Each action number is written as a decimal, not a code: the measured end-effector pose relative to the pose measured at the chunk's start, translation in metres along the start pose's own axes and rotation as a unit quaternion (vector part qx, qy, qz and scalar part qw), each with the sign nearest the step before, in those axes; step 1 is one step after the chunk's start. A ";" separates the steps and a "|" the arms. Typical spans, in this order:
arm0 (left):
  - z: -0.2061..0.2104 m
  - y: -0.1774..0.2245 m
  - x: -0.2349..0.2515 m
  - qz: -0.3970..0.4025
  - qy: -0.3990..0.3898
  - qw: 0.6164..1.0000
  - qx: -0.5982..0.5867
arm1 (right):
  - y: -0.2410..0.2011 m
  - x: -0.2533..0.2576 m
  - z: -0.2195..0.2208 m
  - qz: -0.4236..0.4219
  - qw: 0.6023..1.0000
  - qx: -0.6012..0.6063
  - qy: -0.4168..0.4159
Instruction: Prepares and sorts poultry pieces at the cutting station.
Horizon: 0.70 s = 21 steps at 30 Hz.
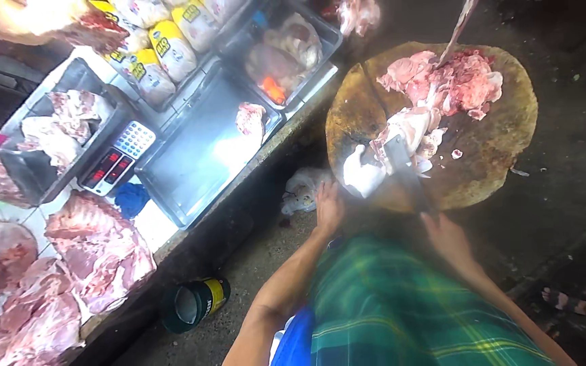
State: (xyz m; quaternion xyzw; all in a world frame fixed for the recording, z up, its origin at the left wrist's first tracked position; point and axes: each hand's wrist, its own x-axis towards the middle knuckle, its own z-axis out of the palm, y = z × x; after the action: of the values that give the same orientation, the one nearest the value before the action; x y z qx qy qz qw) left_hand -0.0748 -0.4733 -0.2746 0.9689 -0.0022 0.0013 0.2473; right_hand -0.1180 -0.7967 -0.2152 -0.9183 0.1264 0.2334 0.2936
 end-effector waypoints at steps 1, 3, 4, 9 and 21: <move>-0.001 0.011 -0.001 0.011 0.032 0.999 -0.021 | 0.002 0.001 0.000 -0.001 1.000 0.003 0.000; -0.001 0.040 0.014 0.102 0.042 0.994 -0.021 | 0.006 0.005 -0.001 -0.004 1.000 0.008 0.005; 0.006 0.050 0.026 0.129 0.016 0.991 0.008 | 0.008 0.006 -0.002 -0.005 1.000 0.007 0.002; 0.038 0.037 0.112 -0.020 -0.003 1.000 0.012 | 0.013 0.017 -0.006 -0.001 0.999 0.025 -0.020; -0.010 0.105 0.091 -0.133 -0.033 0.986 0.091 | 0.025 0.026 -0.003 0.005 0.997 0.060 -0.057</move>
State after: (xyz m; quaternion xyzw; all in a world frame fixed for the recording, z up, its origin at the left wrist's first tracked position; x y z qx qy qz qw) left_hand 0.0160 -0.5614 -0.2150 0.9786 0.1186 -0.0633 0.1559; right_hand -0.1031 -0.8208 -0.2378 -0.8837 0.1282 0.2789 0.3533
